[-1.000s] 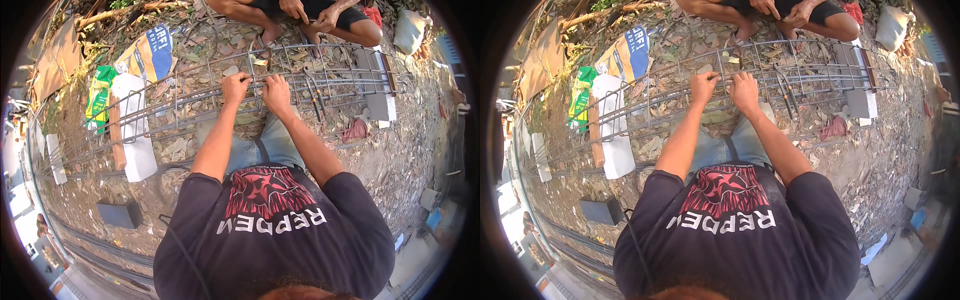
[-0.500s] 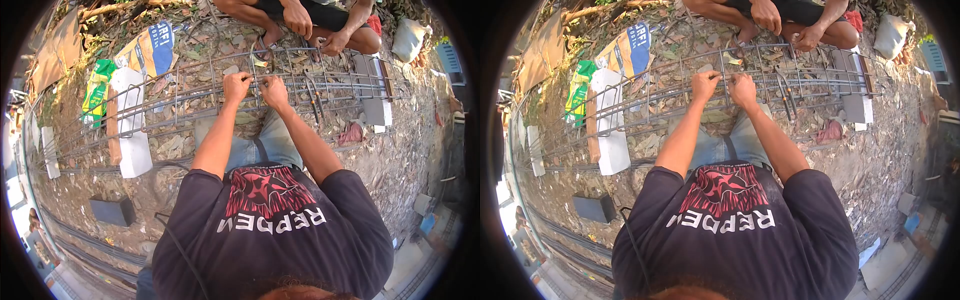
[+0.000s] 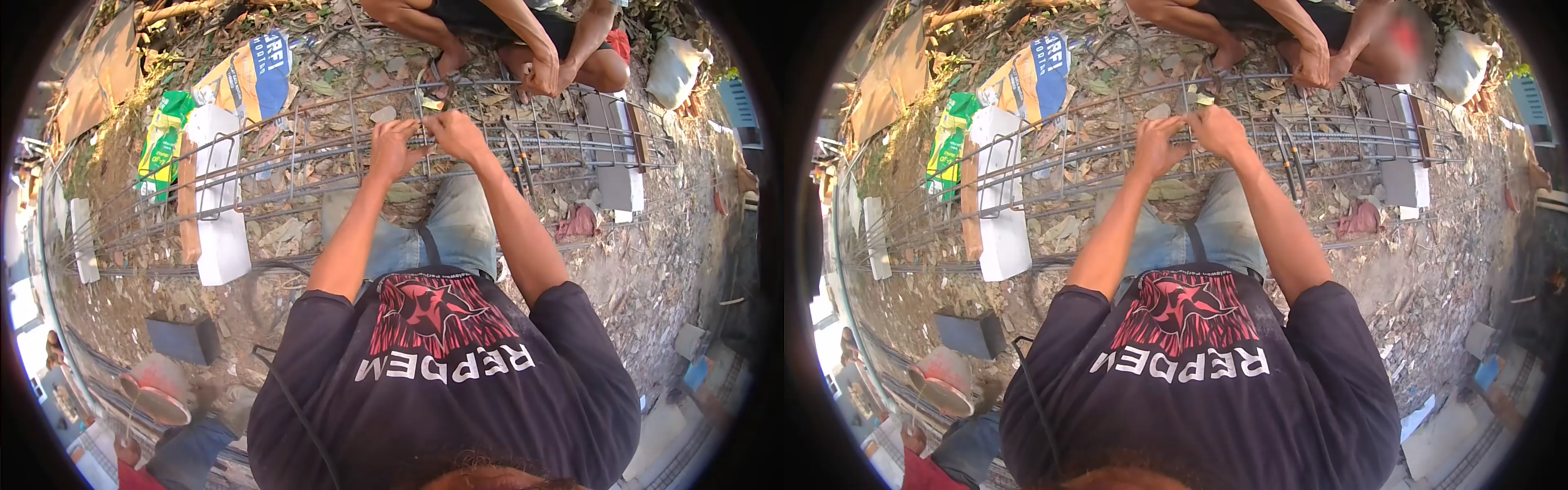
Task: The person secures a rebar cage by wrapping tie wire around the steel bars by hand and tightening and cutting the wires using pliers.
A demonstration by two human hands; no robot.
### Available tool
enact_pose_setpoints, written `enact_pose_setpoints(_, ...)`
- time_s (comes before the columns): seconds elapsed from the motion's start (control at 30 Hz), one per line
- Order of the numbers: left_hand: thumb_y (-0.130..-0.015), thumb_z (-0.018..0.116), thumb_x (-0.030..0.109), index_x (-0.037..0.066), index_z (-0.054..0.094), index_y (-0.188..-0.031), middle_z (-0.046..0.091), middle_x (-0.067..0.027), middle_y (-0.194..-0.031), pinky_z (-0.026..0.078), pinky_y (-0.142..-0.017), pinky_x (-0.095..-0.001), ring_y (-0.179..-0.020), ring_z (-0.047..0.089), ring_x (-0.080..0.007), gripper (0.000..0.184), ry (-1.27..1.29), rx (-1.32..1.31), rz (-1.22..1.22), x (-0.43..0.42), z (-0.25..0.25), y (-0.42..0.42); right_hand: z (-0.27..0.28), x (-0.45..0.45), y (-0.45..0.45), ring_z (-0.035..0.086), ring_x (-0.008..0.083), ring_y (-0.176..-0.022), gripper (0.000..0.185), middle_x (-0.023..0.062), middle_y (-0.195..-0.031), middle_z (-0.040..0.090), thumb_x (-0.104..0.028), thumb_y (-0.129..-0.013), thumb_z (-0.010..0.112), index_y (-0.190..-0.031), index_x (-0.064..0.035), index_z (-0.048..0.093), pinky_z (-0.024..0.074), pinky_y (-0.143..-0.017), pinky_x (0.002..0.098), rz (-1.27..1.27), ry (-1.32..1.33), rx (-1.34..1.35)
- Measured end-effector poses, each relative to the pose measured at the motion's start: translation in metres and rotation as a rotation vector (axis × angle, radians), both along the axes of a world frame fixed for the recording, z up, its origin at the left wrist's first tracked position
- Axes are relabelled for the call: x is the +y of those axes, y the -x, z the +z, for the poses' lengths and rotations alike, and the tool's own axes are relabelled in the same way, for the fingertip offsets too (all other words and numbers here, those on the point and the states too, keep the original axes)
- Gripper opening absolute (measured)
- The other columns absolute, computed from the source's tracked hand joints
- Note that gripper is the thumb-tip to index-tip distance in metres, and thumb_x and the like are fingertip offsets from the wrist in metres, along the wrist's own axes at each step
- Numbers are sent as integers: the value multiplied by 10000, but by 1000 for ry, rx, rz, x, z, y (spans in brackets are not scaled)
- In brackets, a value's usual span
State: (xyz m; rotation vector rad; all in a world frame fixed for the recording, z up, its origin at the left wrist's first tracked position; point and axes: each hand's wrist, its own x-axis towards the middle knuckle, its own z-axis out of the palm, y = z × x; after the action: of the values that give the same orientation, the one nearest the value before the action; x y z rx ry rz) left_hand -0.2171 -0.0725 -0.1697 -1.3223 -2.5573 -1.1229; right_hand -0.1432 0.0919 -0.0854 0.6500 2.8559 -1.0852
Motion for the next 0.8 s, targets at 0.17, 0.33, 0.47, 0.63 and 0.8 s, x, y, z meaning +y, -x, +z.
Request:
enact_pose_setpoints(0.17, -905, 782, 322, 44, 774, -1194, 750, -107, -1265, 398, -1099, -575, -1162, 661, -354, 401, 116, -73, 39, 8, 17, -1, -9, 16, 35, 736, 411, -1023, 292, 242, -1037, 764, -334, -902, 696, -1050, -115, 819, 585, -898, 510, 82, -167, -69)
enact_pose_setpoints(0.33, -915, 775, 296, 46, 808, -1055, 776, -182, -1049, 532, -866, -451, -951, 728, -359, 288, -12, -145, 169, 5, 18, 2, -45, 25, 35, 732, 417, -1005, 257, 242, -1006, 760, -262, -905, 701, -1065, -83, 793, 580, -904, 511, 103, -142, -54)
enact_pose_setpoints(0.47, -918, 762, 263, 46, 806, -964, 766, -185, -935, 554, -742, -476, -851, 726, -381, 227, 59, -476, 260, 17, 33, 16, -77, 21, 8, 717, 450, -943, 199, 249, -941, 745, -193, -897, 720, -1015, -34, 735, 554, -841, 535, -2, 31, 152)
enact_pose_setpoints(0.63, -884, 773, 303, 67, 801, -937, 766, -106, -896, 546, -734, -486, -808, 706, -378, 244, 167, -39, -6, 33, 39, 51, -60, -17, -8, 713, 465, -911, 192, 259, -914, 736, -183, -908, 714, -970, -2, 694, 548, -824, 545, -270, 98, 177)
enact_pose_setpoints(0.8, -820, 757, 229, 136, 820, -955, 776, -115, -981, 555, -848, -494, -968, 713, -379, 176, 379, 168, -352, 68, 45, 62, -59, -65, -1, 716, 487, -893, 199, 292, -880, 728, -184, -926, 663, -965, 5, 712, 560, -855, 564, -407, 53, 146)
